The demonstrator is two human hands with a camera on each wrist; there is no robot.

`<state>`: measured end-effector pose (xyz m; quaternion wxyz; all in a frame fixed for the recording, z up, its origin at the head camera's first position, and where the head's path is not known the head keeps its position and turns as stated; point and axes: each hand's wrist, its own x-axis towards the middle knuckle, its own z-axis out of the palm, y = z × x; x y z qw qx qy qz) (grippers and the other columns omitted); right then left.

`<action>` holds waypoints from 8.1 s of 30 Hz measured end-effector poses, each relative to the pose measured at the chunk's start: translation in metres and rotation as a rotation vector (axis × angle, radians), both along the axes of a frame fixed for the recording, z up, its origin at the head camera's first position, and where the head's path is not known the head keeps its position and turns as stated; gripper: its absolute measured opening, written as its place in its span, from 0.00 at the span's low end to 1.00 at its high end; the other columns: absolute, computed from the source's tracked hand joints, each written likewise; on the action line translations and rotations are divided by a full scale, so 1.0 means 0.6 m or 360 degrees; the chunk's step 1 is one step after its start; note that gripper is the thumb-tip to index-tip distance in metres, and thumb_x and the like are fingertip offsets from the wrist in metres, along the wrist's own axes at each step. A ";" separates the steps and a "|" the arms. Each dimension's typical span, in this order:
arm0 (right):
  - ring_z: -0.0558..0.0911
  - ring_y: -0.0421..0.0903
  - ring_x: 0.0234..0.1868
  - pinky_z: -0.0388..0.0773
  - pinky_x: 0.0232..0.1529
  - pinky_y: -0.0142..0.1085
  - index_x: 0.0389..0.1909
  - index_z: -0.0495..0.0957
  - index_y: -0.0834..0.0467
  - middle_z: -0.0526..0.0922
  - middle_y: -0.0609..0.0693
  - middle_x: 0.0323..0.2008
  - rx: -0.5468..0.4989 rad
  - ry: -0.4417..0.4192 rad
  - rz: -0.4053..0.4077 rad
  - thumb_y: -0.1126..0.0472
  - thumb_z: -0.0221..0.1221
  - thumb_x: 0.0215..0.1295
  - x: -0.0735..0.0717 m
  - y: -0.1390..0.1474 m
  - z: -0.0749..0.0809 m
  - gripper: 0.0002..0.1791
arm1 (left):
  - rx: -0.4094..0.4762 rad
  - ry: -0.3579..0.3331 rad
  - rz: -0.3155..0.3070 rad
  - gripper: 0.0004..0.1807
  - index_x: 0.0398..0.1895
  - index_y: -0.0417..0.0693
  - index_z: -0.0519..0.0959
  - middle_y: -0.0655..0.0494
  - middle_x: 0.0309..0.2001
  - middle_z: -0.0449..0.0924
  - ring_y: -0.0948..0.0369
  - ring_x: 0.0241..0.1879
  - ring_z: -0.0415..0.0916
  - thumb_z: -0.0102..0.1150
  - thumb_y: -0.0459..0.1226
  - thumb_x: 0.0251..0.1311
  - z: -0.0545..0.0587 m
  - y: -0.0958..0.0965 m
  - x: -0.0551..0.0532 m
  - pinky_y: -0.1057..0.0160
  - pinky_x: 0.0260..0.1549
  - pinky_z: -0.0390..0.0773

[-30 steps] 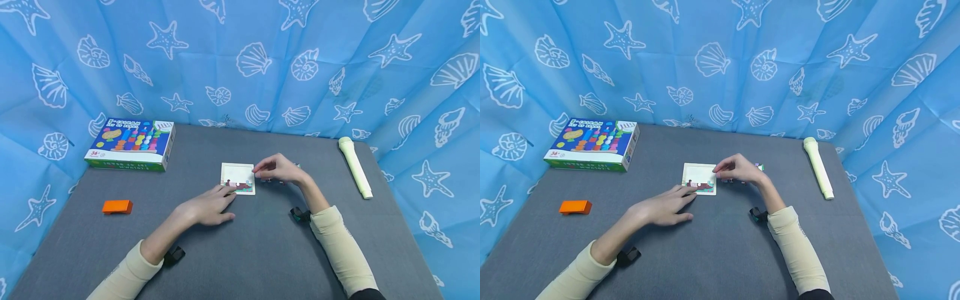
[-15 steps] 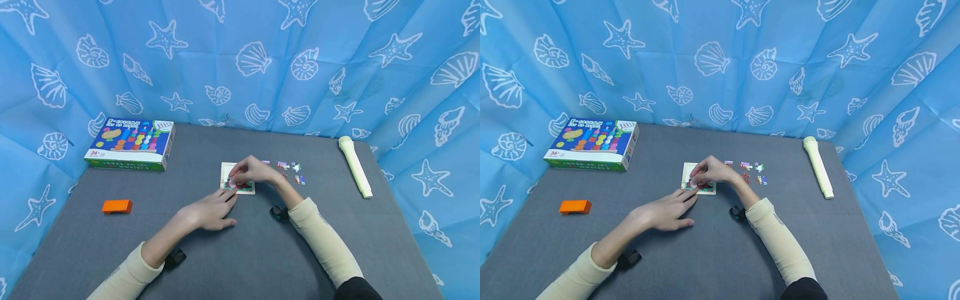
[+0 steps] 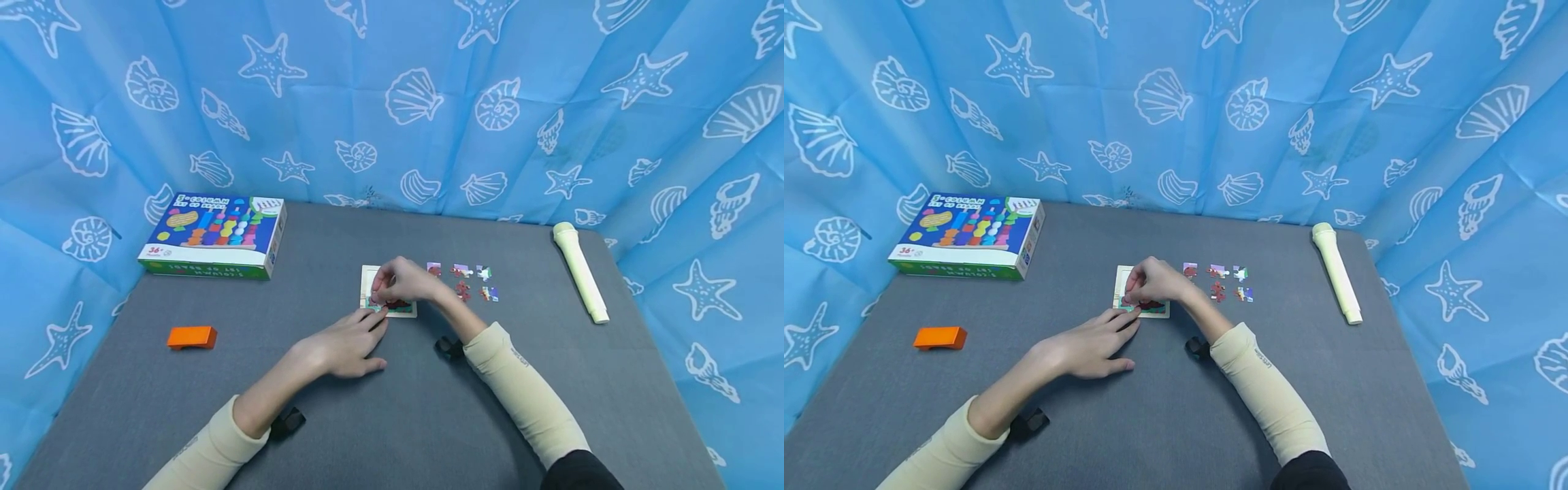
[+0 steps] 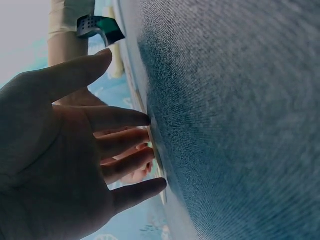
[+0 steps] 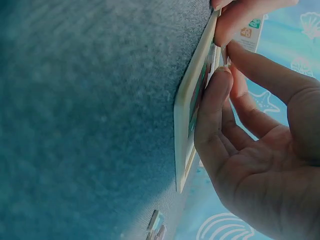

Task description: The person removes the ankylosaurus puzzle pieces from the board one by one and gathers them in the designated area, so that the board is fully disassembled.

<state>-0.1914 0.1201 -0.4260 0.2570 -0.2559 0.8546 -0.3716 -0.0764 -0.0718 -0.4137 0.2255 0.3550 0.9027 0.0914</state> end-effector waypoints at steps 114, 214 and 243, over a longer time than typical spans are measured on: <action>0.81 0.39 0.28 0.81 0.32 0.30 0.42 0.89 0.64 0.88 0.50 0.30 0.0008 -0.0083 0.0099 0.67 0.70 0.71 0.002 0.036 0.003 0.04 | 0.0081 0.0078 -0.0070 0.35 0.83 0.48 0.68 0.48 0.88 0.57 0.47 0.86 0.57 0.58 0.53 0.80 -0.004 0.018 0.001 0.45 0.83 0.64; 0.83 0.40 0.34 0.88 0.40 0.36 0.53 0.87 0.69 0.90 0.62 0.40 -0.0173 -0.0137 0.0014 0.65 0.67 0.75 0.049 0.194 0.023 0.12 | 0.0178 -0.0050 -0.0019 0.35 0.84 0.51 0.66 0.51 0.89 0.55 0.49 0.86 0.57 0.58 0.50 0.81 -0.006 0.007 -0.004 0.45 0.84 0.63; 0.85 0.39 0.32 0.83 0.36 0.31 0.41 0.89 0.61 0.90 0.52 0.34 0.0151 0.0057 -0.0107 0.63 0.72 0.69 0.023 0.091 0.012 0.06 | 0.0170 -0.0010 -0.0065 0.35 0.84 0.48 0.67 0.48 0.88 0.55 0.46 0.86 0.57 0.58 0.51 0.81 -0.008 0.006 -0.004 0.44 0.83 0.63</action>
